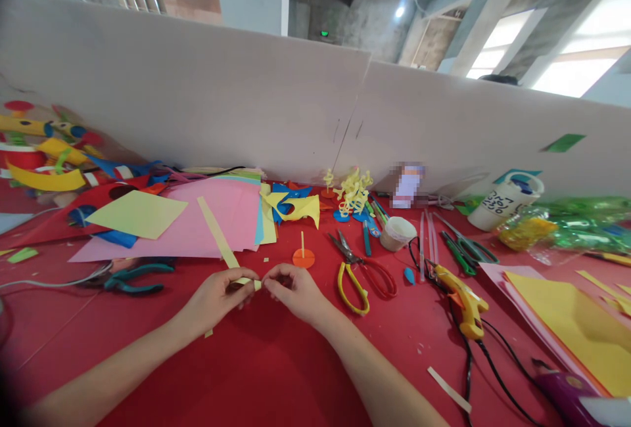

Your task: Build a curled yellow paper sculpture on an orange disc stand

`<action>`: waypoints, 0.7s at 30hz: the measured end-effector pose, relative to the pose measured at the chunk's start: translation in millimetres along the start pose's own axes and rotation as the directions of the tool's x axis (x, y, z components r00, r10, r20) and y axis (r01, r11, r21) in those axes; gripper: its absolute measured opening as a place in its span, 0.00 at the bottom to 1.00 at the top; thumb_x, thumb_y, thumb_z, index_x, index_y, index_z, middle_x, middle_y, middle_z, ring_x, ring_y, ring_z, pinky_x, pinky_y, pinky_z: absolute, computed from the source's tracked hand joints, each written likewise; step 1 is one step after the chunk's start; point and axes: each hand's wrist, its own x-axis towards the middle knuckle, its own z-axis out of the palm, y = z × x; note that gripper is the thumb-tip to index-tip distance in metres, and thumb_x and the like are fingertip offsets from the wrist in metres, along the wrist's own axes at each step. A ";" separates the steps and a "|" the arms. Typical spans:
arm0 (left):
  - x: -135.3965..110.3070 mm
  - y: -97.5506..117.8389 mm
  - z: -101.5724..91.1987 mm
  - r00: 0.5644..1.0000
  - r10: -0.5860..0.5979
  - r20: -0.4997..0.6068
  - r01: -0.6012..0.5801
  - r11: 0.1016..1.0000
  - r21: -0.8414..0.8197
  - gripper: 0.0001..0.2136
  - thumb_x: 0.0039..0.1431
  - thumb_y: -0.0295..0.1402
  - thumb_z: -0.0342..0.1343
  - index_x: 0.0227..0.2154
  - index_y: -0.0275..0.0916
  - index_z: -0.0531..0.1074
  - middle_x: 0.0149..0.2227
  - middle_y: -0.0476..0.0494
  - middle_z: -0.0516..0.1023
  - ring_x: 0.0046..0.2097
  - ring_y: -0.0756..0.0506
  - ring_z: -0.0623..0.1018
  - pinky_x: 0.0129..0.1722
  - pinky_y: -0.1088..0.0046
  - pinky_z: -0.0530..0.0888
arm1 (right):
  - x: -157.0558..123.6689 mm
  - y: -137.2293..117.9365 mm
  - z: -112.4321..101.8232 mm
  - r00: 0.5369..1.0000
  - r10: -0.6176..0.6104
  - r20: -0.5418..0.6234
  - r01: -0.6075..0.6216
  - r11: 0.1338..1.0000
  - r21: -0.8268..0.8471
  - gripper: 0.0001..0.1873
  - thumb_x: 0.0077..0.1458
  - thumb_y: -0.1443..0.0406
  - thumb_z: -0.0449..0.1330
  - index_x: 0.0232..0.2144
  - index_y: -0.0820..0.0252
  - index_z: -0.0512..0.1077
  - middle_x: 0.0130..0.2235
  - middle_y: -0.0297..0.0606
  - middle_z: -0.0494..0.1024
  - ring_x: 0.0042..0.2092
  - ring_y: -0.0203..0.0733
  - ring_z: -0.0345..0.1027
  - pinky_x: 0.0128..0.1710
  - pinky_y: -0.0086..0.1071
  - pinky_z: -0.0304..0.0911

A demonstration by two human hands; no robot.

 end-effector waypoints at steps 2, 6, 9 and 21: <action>-0.3 -1.0 0.0 1.000 -0.010 -0.011 0.010 1.000 0.002 0.10 0.53 0.38 0.49 0.32 0.37 0.68 0.22 0.51 0.70 0.24 0.50 0.71 0.26 0.75 0.69 | 1.6 2.2 -0.2 1.000 0.008 -0.015 -0.008 1.000 -0.007 0.14 0.46 0.56 0.60 0.27 0.62 0.69 0.25 0.31 0.68 0.24 0.31 0.60 0.27 0.28 0.59; -0.4 -3.5 0.8 1.000 0.011 -0.019 -0.011 1.000 0.008 0.08 0.53 0.37 0.49 0.31 0.37 0.67 0.22 0.52 0.69 0.24 0.50 0.70 0.26 0.76 0.68 | 3.6 4.6 -1.2 1.000 0.025 -0.012 -0.025 1.000 -0.016 0.15 0.43 0.55 0.62 0.27 0.62 0.70 0.24 0.31 0.69 0.24 0.31 0.60 0.26 0.29 0.58; 0.3 -5.3 1.2 0.999 0.034 -0.032 -0.033 0.999 0.030 0.08 0.54 0.37 0.49 0.30 0.38 0.67 0.23 0.52 0.69 0.24 0.51 0.69 0.25 0.76 0.68 | 3.5 3.9 -1.6 0.999 0.041 0.000 -0.041 0.999 -0.012 0.15 0.42 0.55 0.63 0.25 0.62 0.71 0.24 0.32 0.70 0.23 0.31 0.60 0.27 0.29 0.58; 2.3 -5.1 0.4 0.998 -0.013 0.059 0.018 0.996 -0.090 0.10 0.51 0.38 0.52 0.31 0.37 0.70 0.22 0.50 0.73 0.24 0.50 0.73 0.27 0.76 0.70 | 3.2 0.5 -5.3 0.995 0.094 0.010 -0.094 0.994 -0.053 0.06 0.43 0.64 0.60 0.22 0.62 0.69 0.21 0.29 0.69 0.22 0.30 0.60 0.25 0.27 0.57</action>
